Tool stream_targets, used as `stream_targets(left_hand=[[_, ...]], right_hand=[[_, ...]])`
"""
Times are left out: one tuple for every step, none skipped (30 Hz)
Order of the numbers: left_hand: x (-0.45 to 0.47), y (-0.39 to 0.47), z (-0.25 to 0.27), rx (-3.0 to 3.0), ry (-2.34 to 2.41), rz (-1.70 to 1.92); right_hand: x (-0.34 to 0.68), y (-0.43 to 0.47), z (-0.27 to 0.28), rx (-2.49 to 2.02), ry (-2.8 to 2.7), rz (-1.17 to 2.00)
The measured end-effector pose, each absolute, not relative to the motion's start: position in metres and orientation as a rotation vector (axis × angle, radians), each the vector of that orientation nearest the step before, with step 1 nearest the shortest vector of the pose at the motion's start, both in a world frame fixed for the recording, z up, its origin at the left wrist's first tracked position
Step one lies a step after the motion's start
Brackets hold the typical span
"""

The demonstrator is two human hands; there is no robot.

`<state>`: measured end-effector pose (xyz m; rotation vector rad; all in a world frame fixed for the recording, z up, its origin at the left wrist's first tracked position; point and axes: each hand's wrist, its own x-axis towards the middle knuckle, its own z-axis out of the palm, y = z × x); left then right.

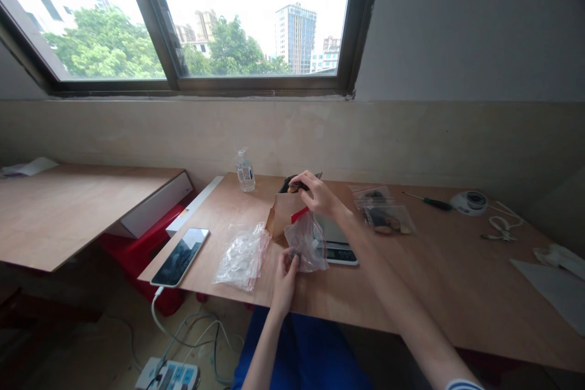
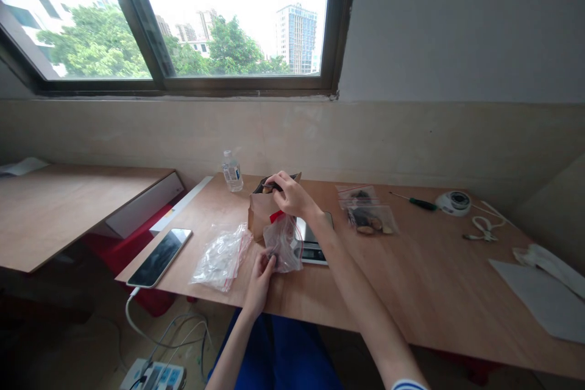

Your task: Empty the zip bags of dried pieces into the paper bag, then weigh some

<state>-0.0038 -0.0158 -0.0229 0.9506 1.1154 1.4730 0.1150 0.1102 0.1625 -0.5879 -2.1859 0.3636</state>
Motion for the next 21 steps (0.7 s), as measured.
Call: stream_targets(left_hand=[[-0.004, -0.016, -0.023, 0.949, 1.112, 1.473], [-0.003, -0.016, -0.023, 0.946, 1.113, 1.474], [-0.003, -0.016, -0.023, 0.941, 1.117, 1.478], [-0.003, -0.016, -0.023, 0.937, 1.119, 1.482], [-0.003, -0.016, -0.023, 0.932, 1.122, 1.486], [-0.003, -0.016, -0.023, 0.929, 1.124, 1.488], [-0.003, -0.016, -0.022, 0.927, 1.126, 1.488], [-0.003, -0.016, -0.022, 0.928, 1.131, 1.487], [-0.003, -0.016, -0.022, 0.931, 1.136, 1.486], [-0.003, -0.016, -0.022, 0.936, 1.141, 1.487], [-0.003, -0.016, -0.022, 0.943, 1.145, 1.488], [-0.003, -0.016, -0.022, 0.951, 1.147, 1.490], [-0.003, -0.016, -0.022, 0.956, 1.150, 1.495], [-0.003, -0.016, -0.022, 0.960, 1.152, 1.500], [-0.003, -0.016, -0.021, 0.963, 1.154, 1.507], [-0.003, -0.016, -0.020, 0.964, 1.157, 1.516], [-0.003, -0.016, -0.018, 0.962, 1.159, 1.526], [-0.003, -0.016, -0.016, 0.963, 1.160, 1.536], [-0.003, -0.017, -0.013, 0.971, 1.159, 1.540], [-0.003, -0.017, -0.011, 0.985, 1.155, 1.539], [-0.003, -0.018, -0.009, 1.002, 1.147, 1.535]], right_hand=[[0.115, 0.111, 0.161, -0.611, -2.221, 0.326], [0.114, 0.112, 0.159, -0.638, -2.246, 0.277], [0.113, 0.112, 0.157, -0.665, -2.261, 0.224], [0.111, 0.112, 0.156, -0.690, -2.259, 0.175], [0.109, 0.111, 0.154, -0.713, -2.234, 0.136], [0.108, 0.109, 0.153, -0.733, -2.184, 0.110], [0.107, 0.107, 0.152, -0.748, -2.121, 0.096], [0.107, 0.104, 0.152, -0.759, -2.049, 0.089], [0.107, 0.100, 0.151, -0.768, -1.969, 0.090], [0.109, 0.096, 0.151, -0.777, -1.884, 0.104], [0.112, 0.092, 0.149, -0.787, -1.805, 0.137], [0.116, 0.087, 0.147, -0.803, -1.737, 0.192], [0.120, 0.082, 0.143, -0.828, -1.688, 0.272], [0.125, 0.077, 0.138, -0.863, -1.666, 0.375], [0.130, 0.072, 0.132, -0.910, -1.673, 0.494], [0.135, 0.067, 0.125, -0.961, -1.712, 0.617], [0.139, 0.062, 0.117, -1.007, -1.769, 0.729], [0.143, 0.058, 0.109, -1.042, -1.834, 0.822], [0.145, 0.054, 0.101, -1.064, -1.895, 0.895], [0.147, 0.051, 0.094, -1.072, -1.943, 0.958], [0.147, 0.048, 0.088, -1.065, -1.974, 1.020]])
